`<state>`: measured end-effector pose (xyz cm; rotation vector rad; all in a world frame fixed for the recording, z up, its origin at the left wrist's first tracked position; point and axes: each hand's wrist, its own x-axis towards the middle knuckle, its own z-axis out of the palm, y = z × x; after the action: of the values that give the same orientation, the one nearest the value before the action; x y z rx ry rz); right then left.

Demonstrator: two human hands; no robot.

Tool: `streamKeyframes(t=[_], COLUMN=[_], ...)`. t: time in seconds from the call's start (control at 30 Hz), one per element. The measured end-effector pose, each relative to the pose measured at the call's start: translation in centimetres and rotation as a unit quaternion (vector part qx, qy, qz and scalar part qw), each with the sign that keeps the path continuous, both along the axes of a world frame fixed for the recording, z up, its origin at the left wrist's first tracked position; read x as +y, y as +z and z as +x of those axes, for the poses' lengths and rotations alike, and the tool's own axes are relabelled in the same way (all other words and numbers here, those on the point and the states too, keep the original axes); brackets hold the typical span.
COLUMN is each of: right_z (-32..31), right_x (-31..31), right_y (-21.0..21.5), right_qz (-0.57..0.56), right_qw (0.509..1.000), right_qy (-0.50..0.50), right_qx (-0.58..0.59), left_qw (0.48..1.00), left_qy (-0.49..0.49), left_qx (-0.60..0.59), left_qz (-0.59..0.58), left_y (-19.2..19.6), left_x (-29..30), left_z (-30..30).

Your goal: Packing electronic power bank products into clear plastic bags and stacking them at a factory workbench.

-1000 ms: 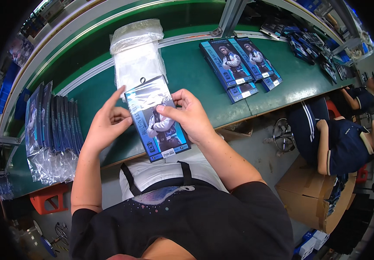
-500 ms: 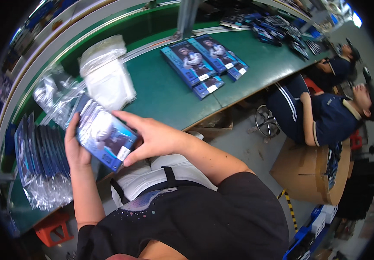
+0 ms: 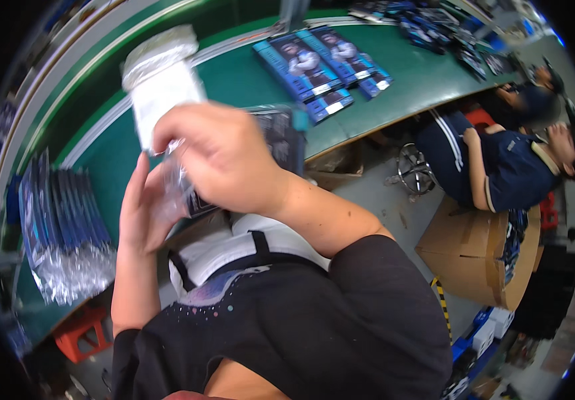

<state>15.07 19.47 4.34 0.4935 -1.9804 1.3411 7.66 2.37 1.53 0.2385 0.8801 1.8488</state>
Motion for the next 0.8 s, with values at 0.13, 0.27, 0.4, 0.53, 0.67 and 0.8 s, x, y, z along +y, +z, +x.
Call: streamKeyframes(t=[0.13, 0.27, 0.4, 0.53, 0.67, 0.8], right_z=[-0.2, -0.9, -1.0, -0.2, -0.3, 0.1], right_x=[-3.8, -1.7, -0.6, -2.9, -5.0, -5.3], right_y=[0.6, 0.1, -1.8, -3.7, -4.6, -5.5], right_qz=[-0.029, -0.182, -0.267, -0.278, -0.258, -0.260], right_qw=[0.964, 0.977, 0.948, 0.884, 0.841, 0.822], right_qy=[0.214, 0.100, -0.094, 0.025, 0.143, 0.208], right_qx=[-0.158, -0.051, -0.142, -0.376, -0.454, -0.463], left_qw=[0.980, 0.960, 0.949, 0.923, 0.914, 0.932], left_qy=[0.071, -0.012, 0.070, 0.090, 0.062, 0.083], left_qx=[0.004, -0.236, -0.240, -0.268, -0.276, -0.250], left_qz=[0.186, 0.150, 0.194, 0.261, 0.290, 0.248], left_y=[-4.0, -3.3, -3.4, -3.7, -3.9, -3.6], left_x=[-1.6, -1.4, -2.6, -2.6, -2.5, -3.1], left_z=[0.0, -3.9, -4.9, -5.0, -4.8, -5.0])
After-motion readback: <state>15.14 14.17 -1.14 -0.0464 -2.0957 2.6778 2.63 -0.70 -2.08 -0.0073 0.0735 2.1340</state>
